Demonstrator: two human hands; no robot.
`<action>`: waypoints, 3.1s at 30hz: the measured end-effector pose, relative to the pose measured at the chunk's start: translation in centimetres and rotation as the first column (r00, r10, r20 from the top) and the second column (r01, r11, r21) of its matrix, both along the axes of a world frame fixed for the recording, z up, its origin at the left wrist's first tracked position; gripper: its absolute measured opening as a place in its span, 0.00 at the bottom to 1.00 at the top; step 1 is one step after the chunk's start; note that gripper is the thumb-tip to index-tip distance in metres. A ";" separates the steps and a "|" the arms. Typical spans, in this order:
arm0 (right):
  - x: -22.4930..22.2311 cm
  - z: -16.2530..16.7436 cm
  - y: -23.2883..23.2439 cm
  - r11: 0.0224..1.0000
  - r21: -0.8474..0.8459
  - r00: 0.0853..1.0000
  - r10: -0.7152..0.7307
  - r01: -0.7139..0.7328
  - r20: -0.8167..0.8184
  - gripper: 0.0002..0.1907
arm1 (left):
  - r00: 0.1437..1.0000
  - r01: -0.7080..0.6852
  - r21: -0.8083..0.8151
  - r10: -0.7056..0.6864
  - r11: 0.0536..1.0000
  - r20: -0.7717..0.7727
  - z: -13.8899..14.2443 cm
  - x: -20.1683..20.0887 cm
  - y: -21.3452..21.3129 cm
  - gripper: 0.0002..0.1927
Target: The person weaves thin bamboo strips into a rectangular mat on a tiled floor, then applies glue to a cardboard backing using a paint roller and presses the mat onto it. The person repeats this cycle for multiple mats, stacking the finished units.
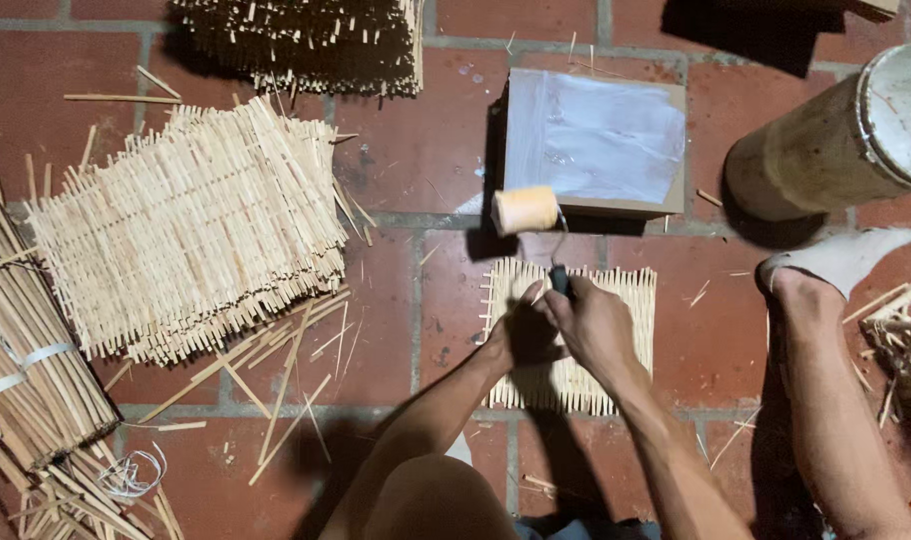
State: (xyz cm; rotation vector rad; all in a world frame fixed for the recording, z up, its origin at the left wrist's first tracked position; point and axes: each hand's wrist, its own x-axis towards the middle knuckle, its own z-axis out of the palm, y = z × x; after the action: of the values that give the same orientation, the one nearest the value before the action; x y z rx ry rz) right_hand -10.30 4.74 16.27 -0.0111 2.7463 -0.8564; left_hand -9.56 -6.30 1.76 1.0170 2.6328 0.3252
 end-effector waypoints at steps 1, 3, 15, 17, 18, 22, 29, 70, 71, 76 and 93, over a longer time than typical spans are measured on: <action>0.4 0.7 1.0 0.997 0.071 0.998 -0.022 0.017 0.067 0.20 | 0.972 -0.037 0.193 0.081 0.981 -0.222 0.0 0.1 -0.1 0.41; 0.1 2.2 3.0 0.977 0.209 0.978 -0.079 0.038 0.191 0.23 | 0.910 -0.019 0.364 0.167 0.931 -0.380 0.1 0.5 0.0 0.41; -18.6 4.9 8.6 0.669 0.502 0.762 0.647 -0.548 -0.030 0.14 | 0.995 -0.036 0.257 0.058 0.966 -0.077 -0.2 0.9 0.3 0.42; -19.4 5.4 13.2 0.660 0.543 0.816 0.571 -0.520 0.088 0.15 | 0.994 -0.041 0.288 0.068 0.957 -0.086 -0.7 1.0 0.3 0.42; -19.3 6.0 16.2 0.677 0.554 0.853 0.506 -0.485 0.129 0.17 | 0.995 -0.043 0.283 0.067 0.958 -0.075 -0.9 0.9 0.3 0.43; -20.5 8.1 26.5 0.387 0.820 0.892 0.339 -0.422 0.299 0.23 | 0.996 -0.037 0.243 0.055 0.969 -0.066 -1.1 0.9 0.5 0.43; -26.5 9.0 26.5 0.394 0.883 0.884 0.464 -0.257 0.050 0.20 | 0.998 -0.016 0.177 0.027 0.984 -0.059 -1.2 0.4 0.6 0.44; -0.8 -1.3 18.2 0.895 -0.126 0.903 -0.430 0.427 0.008 0.15 | 0.996 -0.015 0.245 0.037 0.969 -0.085 -1.1 1.8 1.1 0.44; 1.4 -1.6 18.7 0.878 -0.082 0.881 -0.469 0.472 0.055 0.15 | 0.996 -0.011 0.251 0.033 0.968 -0.086 -1.0 1.9 1.1 0.44; 4.7 1.0 22.8 0.860 -0.180 0.846 -0.505 0.478 -0.168 0.16 | 0.996 -0.013 0.264 0.037 0.964 -0.086 -0.5 2.1 1.1 0.43; -6.1 -3.2 41.4 0.883 0.344 0.775 -0.035 0.320 -0.631 0.10 | 0.979 0.000 0.187 0.038 0.982 -0.201 -1.9 0.4 -0.3 0.38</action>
State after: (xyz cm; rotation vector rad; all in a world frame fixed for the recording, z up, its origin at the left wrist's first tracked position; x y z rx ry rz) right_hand -16.41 46.15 13.10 0.0825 3.5559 -0.2623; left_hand -9.17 -6.58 -0.15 1.1394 2.8397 0.5044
